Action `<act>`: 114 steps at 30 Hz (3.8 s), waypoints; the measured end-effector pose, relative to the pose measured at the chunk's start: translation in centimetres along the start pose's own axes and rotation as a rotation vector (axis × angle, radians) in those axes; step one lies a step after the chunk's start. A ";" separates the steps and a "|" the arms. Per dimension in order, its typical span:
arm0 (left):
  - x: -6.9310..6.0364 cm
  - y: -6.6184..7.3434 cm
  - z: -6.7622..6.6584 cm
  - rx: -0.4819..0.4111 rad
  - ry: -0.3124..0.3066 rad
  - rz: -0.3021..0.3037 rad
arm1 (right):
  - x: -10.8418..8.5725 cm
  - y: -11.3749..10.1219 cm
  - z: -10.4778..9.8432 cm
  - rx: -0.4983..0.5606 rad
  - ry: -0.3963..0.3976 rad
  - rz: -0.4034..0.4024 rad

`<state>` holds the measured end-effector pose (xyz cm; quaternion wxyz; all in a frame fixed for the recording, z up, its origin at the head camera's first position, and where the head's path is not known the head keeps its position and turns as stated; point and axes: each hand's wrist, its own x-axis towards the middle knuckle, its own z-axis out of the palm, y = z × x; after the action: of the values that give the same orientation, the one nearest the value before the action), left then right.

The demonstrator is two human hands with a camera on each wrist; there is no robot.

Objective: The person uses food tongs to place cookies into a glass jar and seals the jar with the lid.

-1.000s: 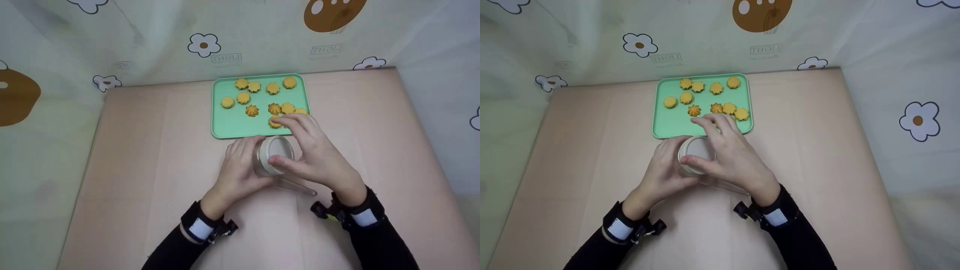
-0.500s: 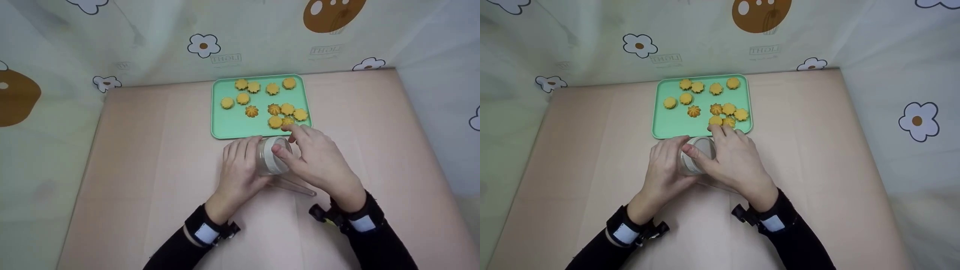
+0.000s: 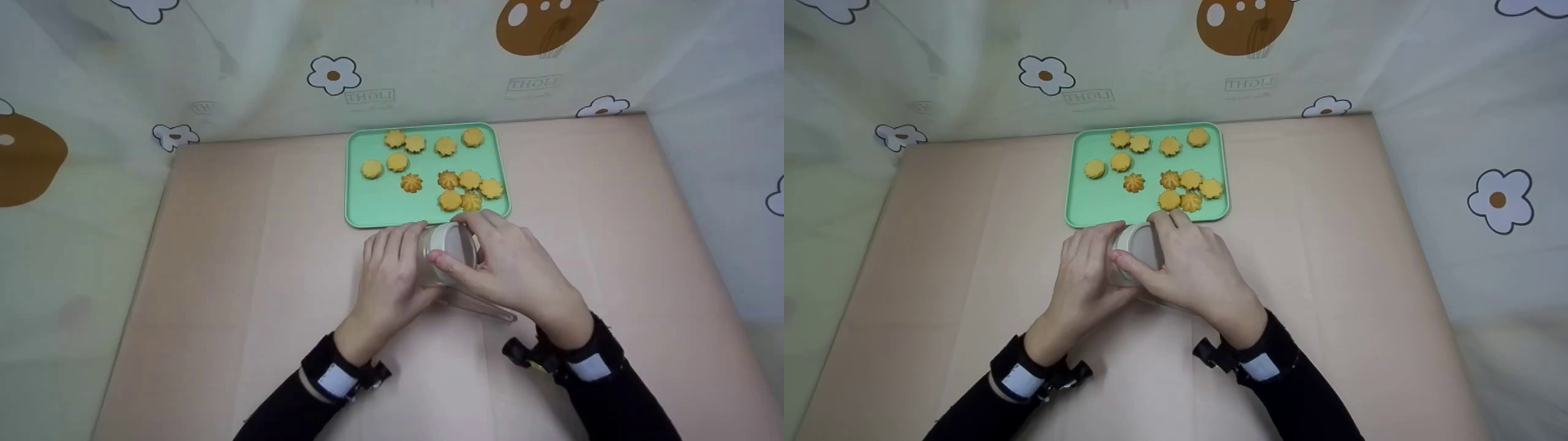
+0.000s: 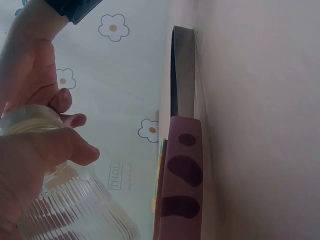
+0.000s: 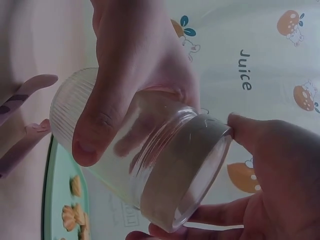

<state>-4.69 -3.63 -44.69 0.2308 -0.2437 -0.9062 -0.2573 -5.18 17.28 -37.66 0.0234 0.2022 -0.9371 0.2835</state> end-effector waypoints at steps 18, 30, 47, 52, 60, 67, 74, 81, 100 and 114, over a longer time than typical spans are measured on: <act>0.0 -0.7 0.0 -0.094 -0.060 -0.048 | 0.5 1.2 -1.0 0.223 -0.110 -0.351; 0.4 -1.0 -0.2 -0.150 -0.054 -0.075 | 1.9 7.1 -3.2 0.191 0.103 -0.135; 0.5 -0.8 -0.4 -0.179 -0.088 -0.080 | 2.5 18.8 -0.5 -0.017 0.101 0.543; 0.5 -0.9 -0.6 -0.186 -0.090 -0.089 | 2.8 19.3 0.0 -0.034 0.118 0.552; 0.9 -0.8 -0.6 -0.171 -0.090 -0.075 | 3.0 19.6 -0.3 -0.027 0.093 0.561; 1.2 -0.7 -0.8 -0.171 -0.099 -0.071 | 3.2 19.5 -0.5 -0.034 0.053 0.584; 1.1 -1.2 -1.2 -0.211 -0.083 -0.116 | 3.0 18.4 -0.7 -0.035 0.033 0.561; 1.7 -2.4 -1.7 -0.259 0.012 -0.202 | 3.1 12.4 -1.6 0.004 0.017 0.402; 1.2 -5.2 -2.2 -0.580 0.178 -0.407 | -2.3 3.5 7.5 -0.082 -0.172 -0.171; -0.2 -7.8 -1.9 -0.606 0.233 -0.481 | -2.3 4.4 8.5 -0.107 -0.150 -0.189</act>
<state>-8.37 -10.61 -46.08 0.1829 -0.0509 -0.7883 -0.5853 -4.16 16.84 -47.44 -0.0094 0.3089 -0.9268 0.2135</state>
